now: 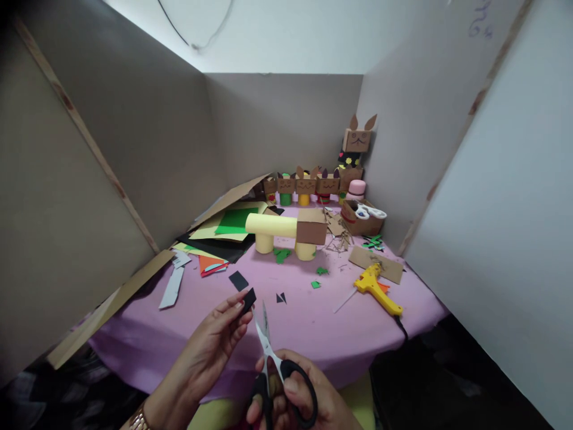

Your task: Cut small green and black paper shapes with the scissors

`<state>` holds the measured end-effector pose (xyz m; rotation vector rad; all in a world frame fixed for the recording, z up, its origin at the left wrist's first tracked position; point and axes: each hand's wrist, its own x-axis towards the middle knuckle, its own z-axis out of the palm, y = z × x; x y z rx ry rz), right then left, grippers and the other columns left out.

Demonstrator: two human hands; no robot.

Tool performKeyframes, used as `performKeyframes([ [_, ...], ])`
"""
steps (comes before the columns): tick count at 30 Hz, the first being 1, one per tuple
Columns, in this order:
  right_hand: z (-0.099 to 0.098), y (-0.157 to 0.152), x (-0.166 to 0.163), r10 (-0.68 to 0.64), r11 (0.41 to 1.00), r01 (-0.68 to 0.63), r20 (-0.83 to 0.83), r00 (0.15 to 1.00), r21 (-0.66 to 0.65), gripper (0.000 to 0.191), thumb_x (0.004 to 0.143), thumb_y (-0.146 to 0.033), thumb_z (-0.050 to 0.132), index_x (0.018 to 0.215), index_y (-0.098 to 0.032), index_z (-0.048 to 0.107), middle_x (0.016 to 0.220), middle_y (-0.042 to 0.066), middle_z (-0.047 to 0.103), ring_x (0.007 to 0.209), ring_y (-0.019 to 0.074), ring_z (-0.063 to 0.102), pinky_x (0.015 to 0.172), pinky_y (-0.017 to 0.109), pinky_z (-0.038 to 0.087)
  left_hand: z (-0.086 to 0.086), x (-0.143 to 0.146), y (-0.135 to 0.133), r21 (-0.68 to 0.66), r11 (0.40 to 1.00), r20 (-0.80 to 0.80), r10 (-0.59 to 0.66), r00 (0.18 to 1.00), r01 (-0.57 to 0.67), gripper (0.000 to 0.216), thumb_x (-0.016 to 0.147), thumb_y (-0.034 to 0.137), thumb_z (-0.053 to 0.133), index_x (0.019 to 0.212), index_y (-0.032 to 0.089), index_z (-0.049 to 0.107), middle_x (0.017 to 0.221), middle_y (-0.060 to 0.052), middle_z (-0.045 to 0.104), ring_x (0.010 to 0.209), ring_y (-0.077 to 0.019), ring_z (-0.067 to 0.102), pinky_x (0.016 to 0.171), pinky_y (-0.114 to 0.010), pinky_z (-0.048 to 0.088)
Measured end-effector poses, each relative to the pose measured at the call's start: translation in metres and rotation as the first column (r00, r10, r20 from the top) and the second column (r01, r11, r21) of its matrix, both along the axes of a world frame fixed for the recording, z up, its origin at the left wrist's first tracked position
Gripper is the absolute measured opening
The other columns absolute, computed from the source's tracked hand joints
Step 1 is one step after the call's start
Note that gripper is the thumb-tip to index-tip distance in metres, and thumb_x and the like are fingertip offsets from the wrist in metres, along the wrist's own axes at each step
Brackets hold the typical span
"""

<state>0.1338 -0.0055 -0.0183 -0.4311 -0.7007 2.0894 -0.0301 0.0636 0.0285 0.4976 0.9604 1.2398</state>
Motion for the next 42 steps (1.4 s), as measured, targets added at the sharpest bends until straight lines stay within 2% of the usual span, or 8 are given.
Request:
performKeyframes([
  [15, -0.002, 0.001, -0.001, 0.021, 1.000, -0.021, -0.010, 1.000, 0.012, 0.044, 0.074, -0.038, 0.067, 0.108, -0.014, 0.053, 0.074, 0.009, 0.070, 0.061, 0.0139, 0.068, 0.051, 0.016, 0.043, -0.002, 0.001, 0.001, 0.021, 1.000, -0.029, -0.005, 1.000, 0.005, 0.020, 0.081, 0.001, 0.054, 0.096, 0.012, 0.063, 0.073, -0.004, 0.071, 0.051, -0.0073, 0.066, 0.046, -0.013, 0.054],
  [23, -0.002, 0.006, -0.001, 0.076, 0.993, -0.073, -0.032, 0.997, 0.092, 0.039, 0.079, -0.037, 0.064, 0.108, -0.013, 0.053, 0.077, 0.009, 0.070, 0.067, 0.0150, 0.069, 0.054, 0.017, 0.046, -0.004, 0.003, -0.001, 0.043, 0.999, -0.111, -0.008, 0.994, 0.013, 0.021, 0.078, 0.005, 0.060, 0.097, 0.013, 0.061, 0.066, -0.001, 0.068, 0.050, -0.0071, 0.063, 0.047, -0.013, 0.052],
  [27, -0.003, 0.009, 0.000, 0.010, 0.992, -0.009, -0.001, 1.000, 0.128, 0.042, 0.080, -0.039, 0.062, 0.111, -0.013, 0.052, 0.084, 0.013, 0.070, 0.065, 0.0149, 0.068, 0.053, 0.017, 0.045, -0.008, 0.003, -0.004, 0.072, 0.996, -0.187, -0.038, 0.982, 0.053, 0.030, 0.069, 0.015, 0.072, 0.097, 0.014, 0.061, 0.060, 0.001, 0.066, 0.053, -0.0080, 0.063, 0.051, -0.014, 0.050],
  [31, -0.003, 0.012, 0.000, -0.048, 0.988, 0.049, -0.014, 0.999, 0.145, 0.042, 0.078, -0.039, 0.064, 0.109, -0.012, 0.055, 0.084, 0.013, 0.070, 0.062, 0.0142, 0.068, 0.050, 0.016, 0.044, -0.009, 0.004, -0.006, 0.134, 0.984, -0.236, -0.082, 0.968, 0.115, 0.042, 0.066, 0.024, 0.075, 0.104, 0.016, 0.059, 0.063, 0.002, 0.064, 0.058, -0.0089, 0.064, 0.057, -0.016, 0.049],
  [36, -0.003, 0.012, -0.003, -0.042, 0.988, 0.050, -0.061, 0.997, 0.146, 0.041, 0.079, -0.038, 0.064, 0.111, -0.014, 0.055, 0.086, 0.011, 0.070, 0.066, 0.0158, 0.068, 0.054, 0.019, 0.046, -0.006, 0.008, -0.009, 0.207, 0.969, -0.257, -0.079, 0.963, 0.135, 0.046, 0.066, 0.024, 0.074, 0.107, 0.015, 0.057, 0.059, 0.007, 0.057, 0.058, -0.0090, 0.062, 0.060, -0.019, 0.048],
  [42, -0.002, 0.009, -0.007, -0.100, 0.990, 0.109, -0.100, 0.990, 0.091, 0.037, 0.078, -0.036, 0.066, 0.106, -0.013, 0.059, 0.076, 0.007, 0.068, 0.057, 0.0119, 0.065, 0.051, 0.018, 0.043, -0.003, 0.010, -0.010, 0.236, 0.961, -0.276, -0.078, 0.958, 0.146, 0.045, 0.066, 0.024, 0.072, 0.107, 0.014, 0.054, 0.059, 0.007, 0.058, 0.057, -0.0093, 0.061, 0.060, -0.020, 0.048],
])
